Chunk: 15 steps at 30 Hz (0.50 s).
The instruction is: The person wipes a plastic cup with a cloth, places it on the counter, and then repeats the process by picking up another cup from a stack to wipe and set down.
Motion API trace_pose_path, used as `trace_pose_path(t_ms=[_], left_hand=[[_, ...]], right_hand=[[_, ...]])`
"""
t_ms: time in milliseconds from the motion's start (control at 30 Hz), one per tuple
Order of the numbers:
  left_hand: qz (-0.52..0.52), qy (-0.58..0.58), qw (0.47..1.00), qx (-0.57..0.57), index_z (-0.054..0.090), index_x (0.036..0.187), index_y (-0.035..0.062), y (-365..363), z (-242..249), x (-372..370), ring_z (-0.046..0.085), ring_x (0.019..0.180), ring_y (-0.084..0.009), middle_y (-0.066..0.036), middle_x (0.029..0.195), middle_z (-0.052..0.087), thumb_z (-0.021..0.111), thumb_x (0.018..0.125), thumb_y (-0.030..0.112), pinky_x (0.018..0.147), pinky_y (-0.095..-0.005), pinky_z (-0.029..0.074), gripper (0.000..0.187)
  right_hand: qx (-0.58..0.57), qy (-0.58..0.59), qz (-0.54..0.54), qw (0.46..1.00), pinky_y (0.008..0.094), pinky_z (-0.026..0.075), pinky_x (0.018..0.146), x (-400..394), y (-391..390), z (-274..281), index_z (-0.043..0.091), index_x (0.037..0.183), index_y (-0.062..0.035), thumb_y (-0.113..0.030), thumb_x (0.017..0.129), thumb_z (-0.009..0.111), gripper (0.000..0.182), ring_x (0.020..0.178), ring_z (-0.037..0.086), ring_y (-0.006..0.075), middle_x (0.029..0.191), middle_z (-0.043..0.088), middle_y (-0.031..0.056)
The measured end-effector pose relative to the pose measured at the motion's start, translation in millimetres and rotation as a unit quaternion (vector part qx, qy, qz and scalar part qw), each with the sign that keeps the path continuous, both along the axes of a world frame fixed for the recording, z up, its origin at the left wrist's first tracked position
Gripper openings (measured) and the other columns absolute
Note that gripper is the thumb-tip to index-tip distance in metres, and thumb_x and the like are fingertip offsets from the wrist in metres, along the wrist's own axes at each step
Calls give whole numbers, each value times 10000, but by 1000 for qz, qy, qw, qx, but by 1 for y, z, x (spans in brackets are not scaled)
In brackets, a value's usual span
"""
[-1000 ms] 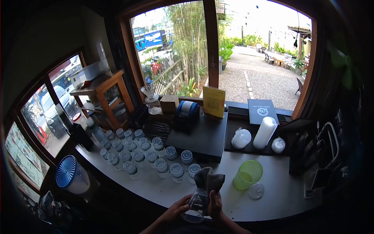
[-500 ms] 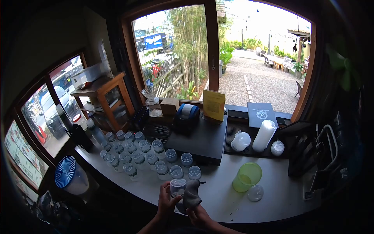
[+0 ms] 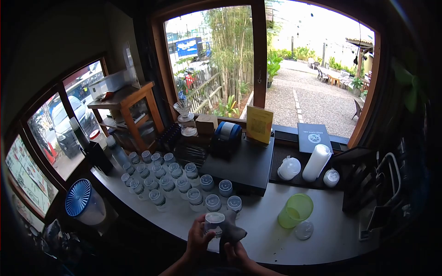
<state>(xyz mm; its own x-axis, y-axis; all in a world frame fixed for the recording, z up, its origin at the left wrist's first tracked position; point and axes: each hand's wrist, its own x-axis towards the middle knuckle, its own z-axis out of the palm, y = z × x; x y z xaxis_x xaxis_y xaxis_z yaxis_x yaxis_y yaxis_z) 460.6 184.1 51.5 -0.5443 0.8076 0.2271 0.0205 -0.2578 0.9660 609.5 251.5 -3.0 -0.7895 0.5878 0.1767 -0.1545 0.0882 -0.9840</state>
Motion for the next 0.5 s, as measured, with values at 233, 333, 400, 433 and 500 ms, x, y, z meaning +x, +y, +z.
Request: trace_pose_path(t_ms=[233,333,400,433,500], left_hand=[[-110,88,976,-163,355,1411,22,-11,-2,4,532,1190,-277,-187,1264,552,688,866,378,1008,-367,403,731],[-131,78,968,-199,395,1400,30,-11,3,13,513,1200,-292,-190,1275,517,788,782,359,1024,-378,392,803],[-113,169,964,-169,415,1387,29,-12,-1,1,510,1188,-297,-176,1247,509,798,771,339,1023,-375,390,788],[-103,215,959,-153,425,1380,28,-12,-3,-5,508,1182,-299,-169,1232,504,802,765,329,1023,-374,389,781],[-33,189,975,-115,470,1310,2,-16,-17,-24,514,1146,-307,-160,1185,502,759,783,424,999,-376,395,734]], right_hand=[[-160,93,-46,982,352,410,959,-14,10,12,392,1348,16,-426,1033,377,542,1107,544,242,1225,545,140],[-318,98,-87,939,343,486,890,-16,18,50,430,1286,5,-437,1041,355,512,1008,604,206,1148,585,115],[-353,97,-108,924,342,526,781,-21,13,51,466,1221,-9,-420,1044,358,461,875,638,207,1009,618,103],[-377,122,-103,912,341,531,742,-25,8,44,481,1195,-16,-409,1045,365,436,831,640,203,953,622,94],[-306,27,-23,951,344,504,683,-23,-4,4,504,1153,-21,-304,1036,400,323,789,623,201,894,603,76]])
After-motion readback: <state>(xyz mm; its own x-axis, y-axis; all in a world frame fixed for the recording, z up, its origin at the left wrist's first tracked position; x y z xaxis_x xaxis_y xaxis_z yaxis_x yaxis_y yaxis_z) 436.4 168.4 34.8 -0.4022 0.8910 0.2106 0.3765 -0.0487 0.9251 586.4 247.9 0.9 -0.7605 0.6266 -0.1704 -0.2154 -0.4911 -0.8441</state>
